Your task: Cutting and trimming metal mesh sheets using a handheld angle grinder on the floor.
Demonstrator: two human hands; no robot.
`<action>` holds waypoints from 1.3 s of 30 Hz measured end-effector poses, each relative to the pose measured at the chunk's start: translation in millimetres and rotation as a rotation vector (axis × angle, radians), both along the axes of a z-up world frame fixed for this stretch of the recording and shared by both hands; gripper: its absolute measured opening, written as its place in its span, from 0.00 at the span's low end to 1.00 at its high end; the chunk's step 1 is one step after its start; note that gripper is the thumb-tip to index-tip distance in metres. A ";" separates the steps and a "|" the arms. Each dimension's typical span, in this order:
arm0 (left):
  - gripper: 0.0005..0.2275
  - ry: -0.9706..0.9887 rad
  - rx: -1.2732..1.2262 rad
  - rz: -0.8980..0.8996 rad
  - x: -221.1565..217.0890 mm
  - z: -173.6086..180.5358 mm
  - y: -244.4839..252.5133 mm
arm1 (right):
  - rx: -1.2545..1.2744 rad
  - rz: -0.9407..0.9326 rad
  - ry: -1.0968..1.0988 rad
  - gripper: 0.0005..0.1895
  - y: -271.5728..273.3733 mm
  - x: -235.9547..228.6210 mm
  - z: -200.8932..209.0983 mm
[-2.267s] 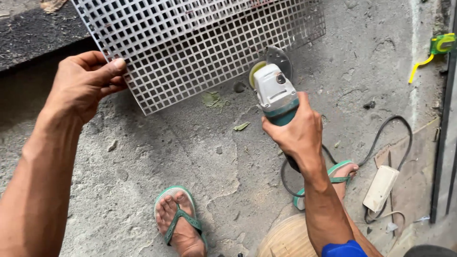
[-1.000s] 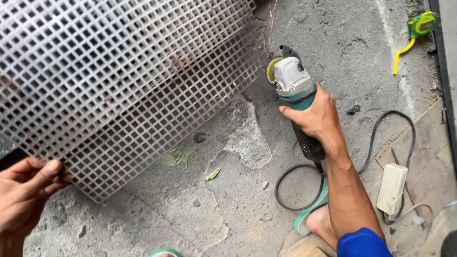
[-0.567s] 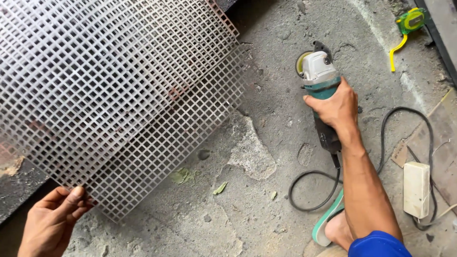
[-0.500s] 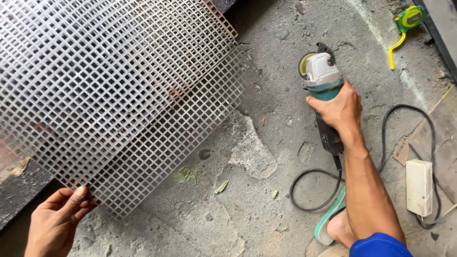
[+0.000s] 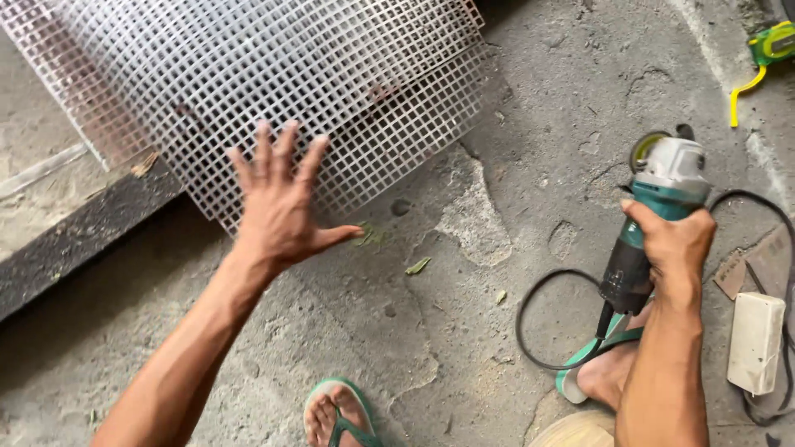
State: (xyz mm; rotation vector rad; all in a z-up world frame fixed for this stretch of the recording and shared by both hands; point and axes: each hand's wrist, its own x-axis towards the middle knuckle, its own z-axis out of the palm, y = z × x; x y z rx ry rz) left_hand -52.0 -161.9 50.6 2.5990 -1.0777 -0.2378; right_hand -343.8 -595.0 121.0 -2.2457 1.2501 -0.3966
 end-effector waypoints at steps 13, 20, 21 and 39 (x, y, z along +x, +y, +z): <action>0.52 -0.377 -0.170 -0.309 58.8 -24.4 -7.7 | -0.051 -0.101 -0.103 0.18 -35.1 -70.6 -8.9; 0.37 -0.256 -0.130 -0.032 37.5 -8.6 -29.6 | 0.000 -0.050 -0.118 0.17 -25.8 -58.5 -13.0; 0.36 -0.180 -0.072 0.012 43.4 -19.3 -30.4 | 0.009 -0.046 -0.114 0.17 -20.1 -55.3 -10.1; 0.27 -0.272 -0.007 0.152 96.6 -35.6 -48.3 | 0.197 -0.072 -0.200 0.16 -5.7 -45.5 -8.6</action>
